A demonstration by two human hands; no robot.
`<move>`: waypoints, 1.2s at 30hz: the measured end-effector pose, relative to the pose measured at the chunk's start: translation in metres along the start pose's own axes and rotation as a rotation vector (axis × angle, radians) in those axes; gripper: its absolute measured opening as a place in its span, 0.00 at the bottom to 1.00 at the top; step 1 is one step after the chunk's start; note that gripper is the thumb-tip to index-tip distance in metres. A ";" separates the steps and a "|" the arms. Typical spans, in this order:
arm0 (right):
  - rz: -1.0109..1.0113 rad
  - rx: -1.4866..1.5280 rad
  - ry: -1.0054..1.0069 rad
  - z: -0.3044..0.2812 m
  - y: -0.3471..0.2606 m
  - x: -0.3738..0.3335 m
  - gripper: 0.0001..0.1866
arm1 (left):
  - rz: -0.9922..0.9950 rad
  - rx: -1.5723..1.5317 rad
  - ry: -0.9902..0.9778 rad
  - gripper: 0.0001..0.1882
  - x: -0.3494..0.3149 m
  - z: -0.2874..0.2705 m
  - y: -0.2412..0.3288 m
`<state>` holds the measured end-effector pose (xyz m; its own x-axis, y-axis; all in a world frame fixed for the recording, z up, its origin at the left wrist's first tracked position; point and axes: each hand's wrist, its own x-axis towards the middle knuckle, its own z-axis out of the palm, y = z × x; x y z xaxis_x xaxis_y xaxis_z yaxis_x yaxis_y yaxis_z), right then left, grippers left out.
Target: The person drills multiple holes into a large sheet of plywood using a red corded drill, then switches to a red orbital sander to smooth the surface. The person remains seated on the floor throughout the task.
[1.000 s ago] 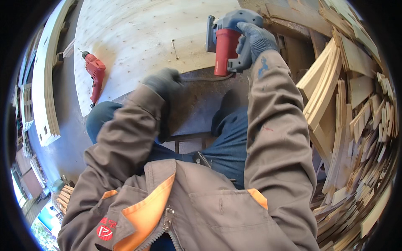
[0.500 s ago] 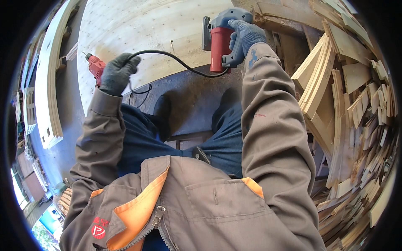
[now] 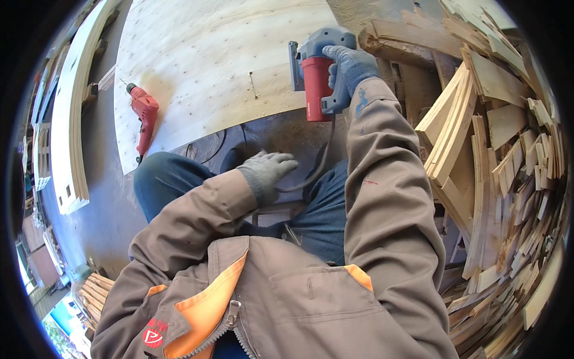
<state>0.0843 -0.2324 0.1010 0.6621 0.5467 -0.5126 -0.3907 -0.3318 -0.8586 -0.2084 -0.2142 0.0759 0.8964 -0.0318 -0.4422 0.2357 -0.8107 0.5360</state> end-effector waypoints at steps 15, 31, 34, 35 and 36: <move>-0.053 -0.119 -0.032 0.016 -0.011 -0.015 0.10 | -0.074 -0.013 -0.161 0.31 0.034 -0.080 -0.041; -0.116 -0.654 -0.186 0.025 -0.065 -0.009 0.17 | 0.034 -0.054 0.017 0.18 0.034 -0.097 -0.042; -0.218 -0.669 -0.267 0.010 -0.073 0.008 0.19 | 0.047 -0.062 0.023 0.18 0.038 -0.098 -0.039; -0.254 -0.663 -0.299 0.010 -0.075 0.011 0.19 | 0.042 -0.065 0.024 0.18 0.039 -0.097 -0.039; -0.232 -0.726 -0.298 0.010 -0.079 0.014 0.20 | 0.047 -0.072 0.013 0.18 0.040 -0.098 -0.039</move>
<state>0.1184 -0.1911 0.1614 0.4373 0.8104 -0.3900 0.3146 -0.5441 -0.7778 -0.1453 -0.1267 0.1080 0.9118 -0.0611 -0.4062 0.2189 -0.7644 0.6065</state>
